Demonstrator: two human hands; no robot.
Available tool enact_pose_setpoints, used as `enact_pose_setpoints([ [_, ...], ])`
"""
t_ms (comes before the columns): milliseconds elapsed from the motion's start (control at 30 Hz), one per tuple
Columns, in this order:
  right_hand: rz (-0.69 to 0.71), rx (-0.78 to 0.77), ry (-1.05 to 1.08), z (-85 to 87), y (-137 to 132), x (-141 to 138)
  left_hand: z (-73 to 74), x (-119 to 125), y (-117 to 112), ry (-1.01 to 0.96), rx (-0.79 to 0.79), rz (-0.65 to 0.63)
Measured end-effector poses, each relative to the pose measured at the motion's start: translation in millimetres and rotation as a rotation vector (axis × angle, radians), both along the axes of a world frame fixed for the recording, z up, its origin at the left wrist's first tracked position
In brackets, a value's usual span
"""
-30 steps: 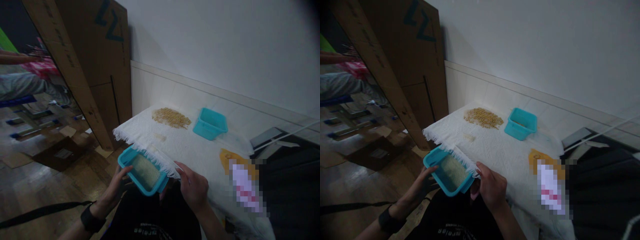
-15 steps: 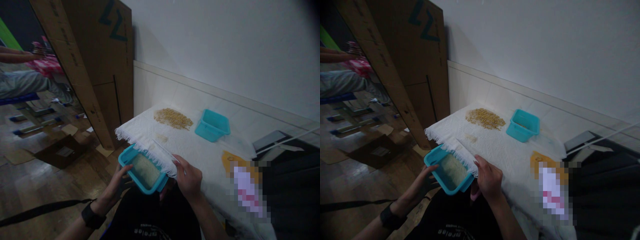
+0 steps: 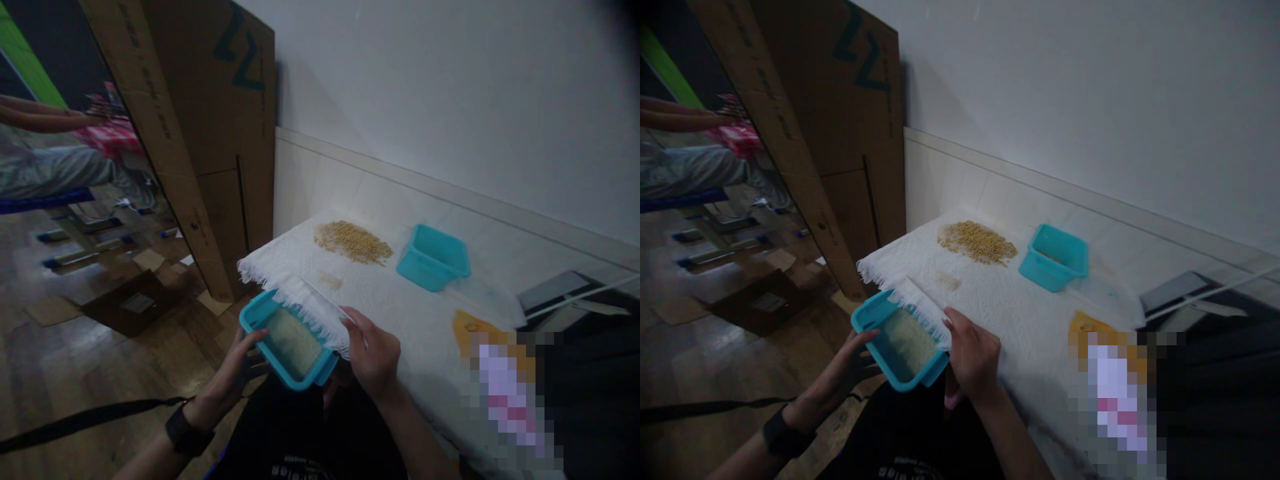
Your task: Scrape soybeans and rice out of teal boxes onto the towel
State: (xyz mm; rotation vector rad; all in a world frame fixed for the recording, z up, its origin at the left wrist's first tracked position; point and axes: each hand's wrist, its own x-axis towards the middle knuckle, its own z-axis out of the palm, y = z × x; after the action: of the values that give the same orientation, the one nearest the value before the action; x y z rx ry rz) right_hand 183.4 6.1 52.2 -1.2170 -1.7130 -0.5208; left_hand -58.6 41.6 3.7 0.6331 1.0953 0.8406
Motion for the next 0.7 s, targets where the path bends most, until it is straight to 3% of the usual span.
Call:
enact_pose_setpoints([
  [133, 0.045, -0.037, -0.033, -4.4, 12.6, -2.3, 1.6, -0.3, 0.3, -0.006, -0.011, 0.005],
  [367, 0.116, -0.026, -0.013, -4.5, -19.7, -12.6, 5.0, 0.3, -2.7, -0.005, 0.015, -0.008],
  [467, 0.002, -0.013, 0.035, -1.6, -22.4, 1.9, 7.6, 2.6, -5.3, 0.005, 0.019, -0.008],
  [700, -0.311, 0.013, 0.049, -10.0, 0.2, 65.0, 9.0, 12.7, -12.2, 0.018, -0.012, 0.005],
])
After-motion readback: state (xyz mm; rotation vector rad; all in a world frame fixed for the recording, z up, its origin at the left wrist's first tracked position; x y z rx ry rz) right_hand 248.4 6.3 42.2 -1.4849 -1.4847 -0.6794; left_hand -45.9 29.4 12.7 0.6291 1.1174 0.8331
